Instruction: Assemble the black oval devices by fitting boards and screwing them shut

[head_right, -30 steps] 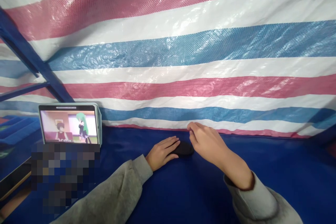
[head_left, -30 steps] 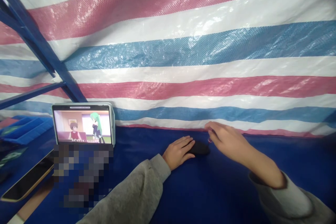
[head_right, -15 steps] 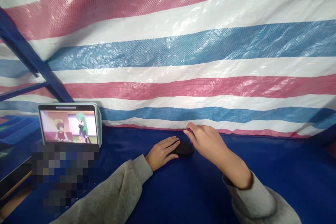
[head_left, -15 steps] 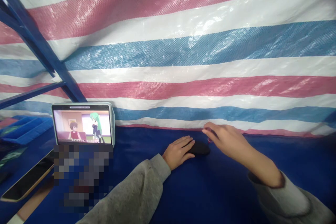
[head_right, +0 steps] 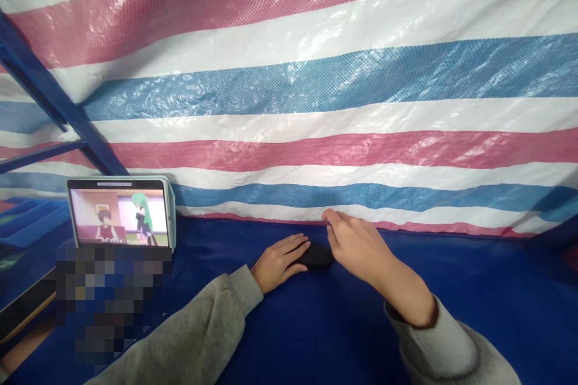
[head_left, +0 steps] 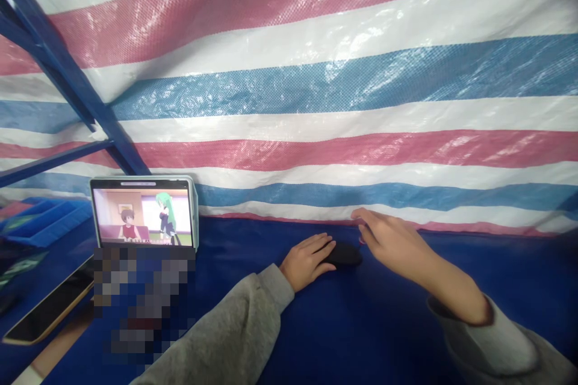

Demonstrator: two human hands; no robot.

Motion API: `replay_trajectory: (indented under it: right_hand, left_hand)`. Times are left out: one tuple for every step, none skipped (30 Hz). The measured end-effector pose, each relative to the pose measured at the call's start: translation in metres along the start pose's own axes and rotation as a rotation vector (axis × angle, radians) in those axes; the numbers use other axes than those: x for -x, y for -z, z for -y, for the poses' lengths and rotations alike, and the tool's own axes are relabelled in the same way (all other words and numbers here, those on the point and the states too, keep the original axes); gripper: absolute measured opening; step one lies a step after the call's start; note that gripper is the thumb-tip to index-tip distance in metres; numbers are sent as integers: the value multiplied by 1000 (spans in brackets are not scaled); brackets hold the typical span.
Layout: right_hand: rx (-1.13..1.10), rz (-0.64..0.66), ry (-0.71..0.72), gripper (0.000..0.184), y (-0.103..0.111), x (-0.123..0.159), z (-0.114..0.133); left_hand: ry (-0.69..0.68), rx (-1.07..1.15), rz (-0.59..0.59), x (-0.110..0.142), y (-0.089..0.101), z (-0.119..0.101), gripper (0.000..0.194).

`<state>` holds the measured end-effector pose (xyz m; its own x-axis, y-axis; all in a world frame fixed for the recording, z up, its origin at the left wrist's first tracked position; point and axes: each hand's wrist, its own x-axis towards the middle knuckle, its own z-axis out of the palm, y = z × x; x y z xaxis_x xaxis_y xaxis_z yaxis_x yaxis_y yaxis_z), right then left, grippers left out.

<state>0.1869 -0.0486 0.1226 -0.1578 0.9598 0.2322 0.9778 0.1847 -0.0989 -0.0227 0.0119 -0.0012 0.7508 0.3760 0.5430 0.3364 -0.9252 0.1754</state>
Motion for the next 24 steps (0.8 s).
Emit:
replay_trajectory:
  right_hand:
    - [-12, 0, 14, 27, 1, 0, 0]
    - [-22, 0, 26, 26, 1, 0, 0]
    - [-29, 0, 35, 26, 2, 0, 0]
    - [-31, 1, 39, 25, 3, 0, 1]
    - [-29, 0, 37, 25, 3, 0, 1]
    - [-23, -2, 32, 25, 4, 0, 0]
    - [-15, -2, 27, 25, 4, 0, 0]
    - [-8, 0, 22, 25, 3, 0, 0]
    - [0, 3, 16, 25, 3, 0, 0]
    - [7, 6, 10, 26, 2, 0, -1]
    - [15, 9, 8, 26, 2, -1, -1]
    - [21, 9, 7, 27, 2, -1, -1]
    - [27, 7, 7, 27, 1, -1, -1]
    - [29, 3, 6, 27, 1, -1, 0]
    - [27, 0, 3, 26, 1, -1, 0]
    - [24, -3, -2, 26, 2, -1, 0]
    - [21, -6, -10, 26, 2, -1, 0]
    - [18, -6, -17, 26, 2, -1, 0]
    - [15, -7, -20, 26, 2, -1, 0]
    - [13, -10, -19, 26, 2, -1, 0]
    - [10, -14, -16, 26, 2, 0, 0]
    - [4, -20, -14, 26, 3, 0, 0]
    - [-3, -27, -11, 27, 3, 0, 0]
    - [-10, -33, -9, 27, 3, 0, 0]
  left_hand:
    - [-1, 0, 1, 0, 0, 0, 52]
    - [-3, 0, 5, 0, 0, 0, 52]
    - [-5, 0, 9, 0, 0, 1, 52]
    - [-7, -1, 12, 0, -1, 1, 52]
    - [-9, -2, 15, 0, 0, 1, 52]
    - [-11, -4, 17, 0, 0, 1, 52]
    - [-12, -6, 17, 0, 0, 1, 52]
    - [-13, -7, 16, 0, 0, 1, 52]
    - [-15, -7, 15, 0, 1, 1, 52]
    - [-16, -7, 14, 0, 1, 0, 52]
    - [-17, -8, 14, -1, 1, 0, 52]
    - [-16, -9, 15, -1, 2, 0, 52]
    - [-13, -10, 16, -1, 2, -1, 52]
    - [-9, -12, 18, -1, 2, -1, 52]
    - [-6, -13, 19, -1, 1, -1, 52]
    - [-4, -15, 19, 0, 1, -1, 52]
    - [-3, -16, 19, 0, 0, 0, 52]
    - [-3, -17, 19, 0, 0, 0, 52]
    - [-3, -18, 19, 0, -1, 0, 52]
    - [-4, -18, 21, 1, -1, 1, 52]
    - [-4, -19, 23, 1, -2, 1, 52]
    - [-5, -18, 26, 1, -2, 1, 52]
    - [-7, -18, 29, 1, -3, 2, 53]
    - [-8, -18, 31, 0, -3, 2, 53]
